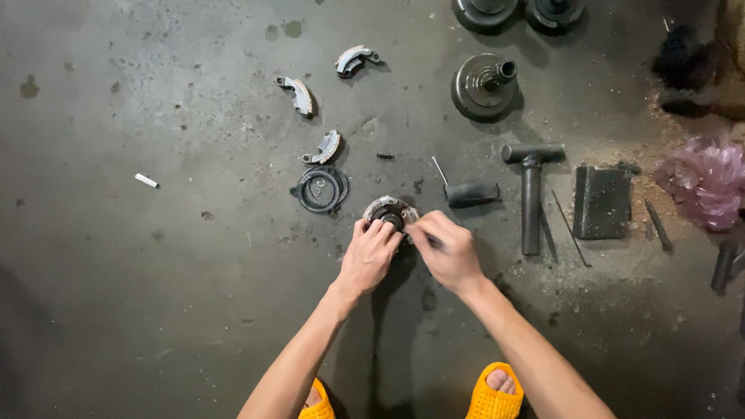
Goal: Repairing a motorcycle clutch assembly by manipulating springs and small components with a tool
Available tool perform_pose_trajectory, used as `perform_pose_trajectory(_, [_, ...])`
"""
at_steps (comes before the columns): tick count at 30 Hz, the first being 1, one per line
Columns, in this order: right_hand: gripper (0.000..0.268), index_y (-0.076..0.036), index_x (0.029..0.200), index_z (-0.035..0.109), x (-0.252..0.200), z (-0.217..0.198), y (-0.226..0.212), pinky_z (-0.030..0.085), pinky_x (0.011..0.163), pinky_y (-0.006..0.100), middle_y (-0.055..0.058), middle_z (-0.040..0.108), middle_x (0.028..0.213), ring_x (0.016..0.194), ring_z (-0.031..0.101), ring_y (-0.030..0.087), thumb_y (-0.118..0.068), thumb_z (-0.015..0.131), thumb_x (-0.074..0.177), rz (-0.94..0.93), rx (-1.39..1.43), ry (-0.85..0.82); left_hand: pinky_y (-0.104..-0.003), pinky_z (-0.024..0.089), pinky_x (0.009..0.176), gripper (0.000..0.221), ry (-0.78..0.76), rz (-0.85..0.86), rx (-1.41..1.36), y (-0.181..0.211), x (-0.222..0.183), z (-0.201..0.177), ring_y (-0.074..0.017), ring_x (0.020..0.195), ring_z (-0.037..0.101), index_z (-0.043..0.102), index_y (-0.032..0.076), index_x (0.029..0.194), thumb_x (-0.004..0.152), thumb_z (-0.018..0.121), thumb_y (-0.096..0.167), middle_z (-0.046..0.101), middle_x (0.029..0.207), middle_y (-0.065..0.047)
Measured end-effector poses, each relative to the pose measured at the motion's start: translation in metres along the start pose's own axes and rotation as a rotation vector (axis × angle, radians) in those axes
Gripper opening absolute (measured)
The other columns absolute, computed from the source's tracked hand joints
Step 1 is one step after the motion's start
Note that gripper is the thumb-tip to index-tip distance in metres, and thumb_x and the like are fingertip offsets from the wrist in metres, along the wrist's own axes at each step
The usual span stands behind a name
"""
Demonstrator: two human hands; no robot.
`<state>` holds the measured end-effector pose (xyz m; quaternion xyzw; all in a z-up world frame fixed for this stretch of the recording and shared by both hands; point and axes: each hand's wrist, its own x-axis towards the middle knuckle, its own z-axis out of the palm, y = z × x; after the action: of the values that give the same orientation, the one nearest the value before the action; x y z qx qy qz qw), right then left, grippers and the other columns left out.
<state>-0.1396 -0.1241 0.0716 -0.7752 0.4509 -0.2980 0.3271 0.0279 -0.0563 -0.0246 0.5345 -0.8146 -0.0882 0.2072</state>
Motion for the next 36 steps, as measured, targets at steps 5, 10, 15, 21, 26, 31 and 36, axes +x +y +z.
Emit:
perform_pose_trajectory(5, [0.016, -0.014, 0.085, 0.069, 0.018, -0.012, -0.033, 0.057, 0.062, 0.034, 0.002, 0.067, 0.079, 0.07, 0.07, 0.024, -0.016, 0.065, 0.101, 0.018, 0.029, -0.074, -0.044, 0.04, 0.094, 0.011, 0.047, -0.01, -0.005, 0.002, 0.003, -0.007, -0.0255, 0.093, 0.055, 0.058, 0.015, 0.09, 0.094, 0.059, 0.025, 0.052, 0.09, -0.005])
perform_pose_trajectory(10, [0.015, -0.008, 0.084, 0.066, 0.009, -0.002, -0.015, 0.056, 0.059, 0.043, 0.013, 0.064, 0.075, 0.069, 0.068, 0.036, -0.012, 0.065, 0.098, -0.038, 0.057, -0.136, -0.043, 0.041, 0.093, 0.007, 0.145, -0.046, -0.096, -0.009, 0.015, -0.019, -0.0253, 0.095, 0.057, 0.063, 0.017, 0.098, 0.095, 0.057, 0.015, 0.055, 0.095, -0.004])
perform_pose_trajectory(15, [0.03, -0.013, 0.074, 0.069, 0.007, -0.024, -0.024, 0.049, 0.055, 0.028, 0.001, 0.064, 0.066, 0.056, 0.057, 0.011, -0.016, 0.062, 0.102, 0.24, 0.113, -0.072, -0.04, 0.044, 0.088, 0.046, 0.12, -0.207, 0.106, -0.065, 0.06, -0.012, -0.0265, 0.102, 0.056, 0.061, 0.011, 0.122, 0.078, 0.074, 0.015, 0.057, 0.108, -0.007])
perform_pose_trajectory(21, [0.029, -0.015, 0.073, 0.079, -0.034, -0.021, 0.008, 0.054, 0.062, 0.033, 0.009, 0.073, 0.059, 0.062, 0.071, 0.018, -0.03, 0.069, 0.095, 0.574, 0.082, -0.127, -0.042, 0.044, 0.078, 0.011, 0.056, -0.172, 0.29, -0.085, 0.111, 0.021, -0.0305, 0.095, 0.057, 0.067, 0.01, 0.086, 0.077, 0.069, 0.014, 0.058, 0.096, -0.011])
perform_pose_trajectory(26, [0.036, -0.002, 0.126, 0.069, -0.011, -0.03, -0.007, 0.055, 0.085, 0.047, 0.018, 0.077, 0.066, 0.084, 0.075, 0.035, -0.017, 0.061, 0.094, 0.716, 0.088, -0.26, -0.048, 0.047, 0.091, 0.022, 0.182, -0.329, -0.09, -0.049, 0.073, -0.03, -0.0389, 0.107, 0.059, 0.065, 0.0, 0.1, 0.079, 0.07, 0.006, 0.061, 0.111, -0.021])
perform_pose_trajectory(31, [0.055, -0.012, 0.141, 0.062, -0.024, 0.005, 0.06, 0.052, 0.051, 0.031, 0.014, 0.077, 0.067, 0.048, 0.067, 0.023, -0.017, 0.062, 0.087, 0.842, 0.19, -0.335, -0.046, 0.053, 0.091, 0.018, 0.21, -0.837, -0.598, 0.017, -0.018, -0.056, -0.0398, 0.105, 0.066, 0.065, 0.003, 0.106, 0.089, 0.067, 0.004, 0.062, 0.106, -0.018])
perform_pose_trajectory(36, [0.055, -0.011, 0.137, 0.066, -0.031, 0.006, 0.038, 0.047, 0.041, 0.03, 0.017, 0.075, 0.064, 0.041, 0.061, 0.022, -0.011, 0.062, 0.082, 0.865, 0.295, -0.3, -0.042, 0.059, 0.092, 0.024, 0.049, -1.191, -1.1, 0.047, -0.037, -0.046, -0.036, 0.107, 0.075, 0.069, 0.001, 0.111, 0.089, 0.071, 0.01, 0.077, 0.106, -0.023])
